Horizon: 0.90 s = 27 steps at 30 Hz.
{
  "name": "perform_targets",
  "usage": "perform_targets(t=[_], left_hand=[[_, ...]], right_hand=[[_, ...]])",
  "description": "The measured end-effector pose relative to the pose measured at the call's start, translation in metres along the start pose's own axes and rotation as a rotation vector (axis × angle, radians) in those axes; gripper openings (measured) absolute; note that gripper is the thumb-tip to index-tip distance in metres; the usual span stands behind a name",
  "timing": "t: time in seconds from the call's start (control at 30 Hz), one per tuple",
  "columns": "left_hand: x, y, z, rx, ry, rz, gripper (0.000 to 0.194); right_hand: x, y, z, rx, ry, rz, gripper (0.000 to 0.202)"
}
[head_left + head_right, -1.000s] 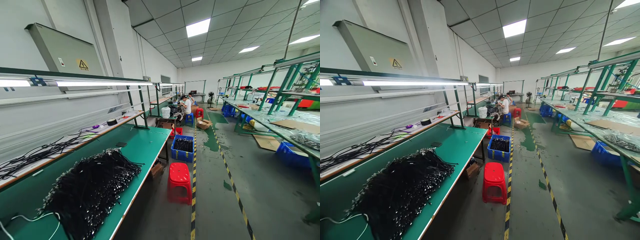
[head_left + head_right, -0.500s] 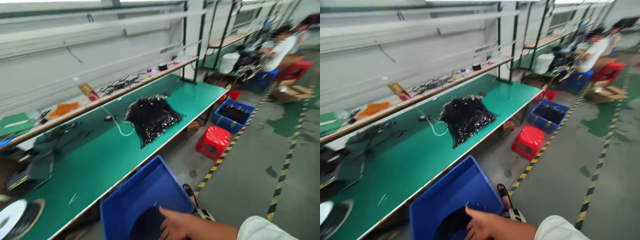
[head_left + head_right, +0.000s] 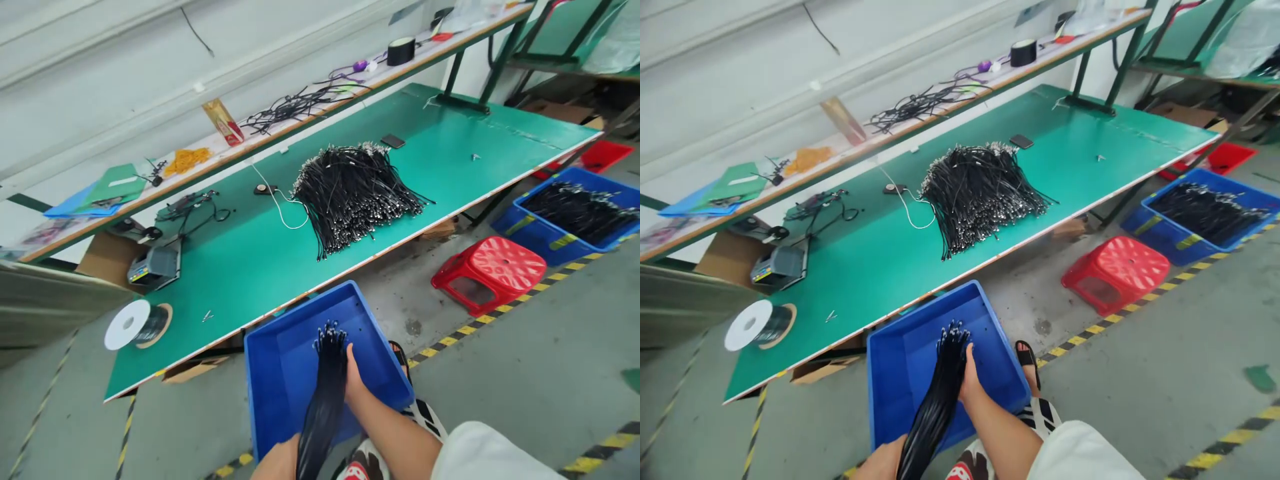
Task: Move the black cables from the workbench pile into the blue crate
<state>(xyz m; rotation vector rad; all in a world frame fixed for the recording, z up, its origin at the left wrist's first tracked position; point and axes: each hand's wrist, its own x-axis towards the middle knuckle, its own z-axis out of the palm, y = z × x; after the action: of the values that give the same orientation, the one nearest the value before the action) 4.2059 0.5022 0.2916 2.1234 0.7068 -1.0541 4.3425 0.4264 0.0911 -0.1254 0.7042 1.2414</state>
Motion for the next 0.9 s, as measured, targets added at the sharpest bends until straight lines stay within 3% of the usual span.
perform_targets(t=[0.17,0.4,0.6,0.9], left_hand=[[0.012,-0.001,-0.033,0.492,0.04,-0.123,0.057],[0.066,-0.027,-0.082,0.705,-0.061,0.065,0.064],[0.109,-0.046,-0.085,0.775,-0.074,0.046,0.073],[0.133,-0.059,-0.081,0.674,0.069,0.002,0.06]], right_hand=[[0.029,-0.014,-0.006,-0.012,0.101,-0.13,0.06],[0.029,-0.037,-0.04,0.062,0.217,-0.304,0.024],[0.022,-0.04,-0.067,0.042,0.293,-0.341,0.019],[0.053,-0.056,-0.071,-0.047,0.352,-0.389,0.021]])
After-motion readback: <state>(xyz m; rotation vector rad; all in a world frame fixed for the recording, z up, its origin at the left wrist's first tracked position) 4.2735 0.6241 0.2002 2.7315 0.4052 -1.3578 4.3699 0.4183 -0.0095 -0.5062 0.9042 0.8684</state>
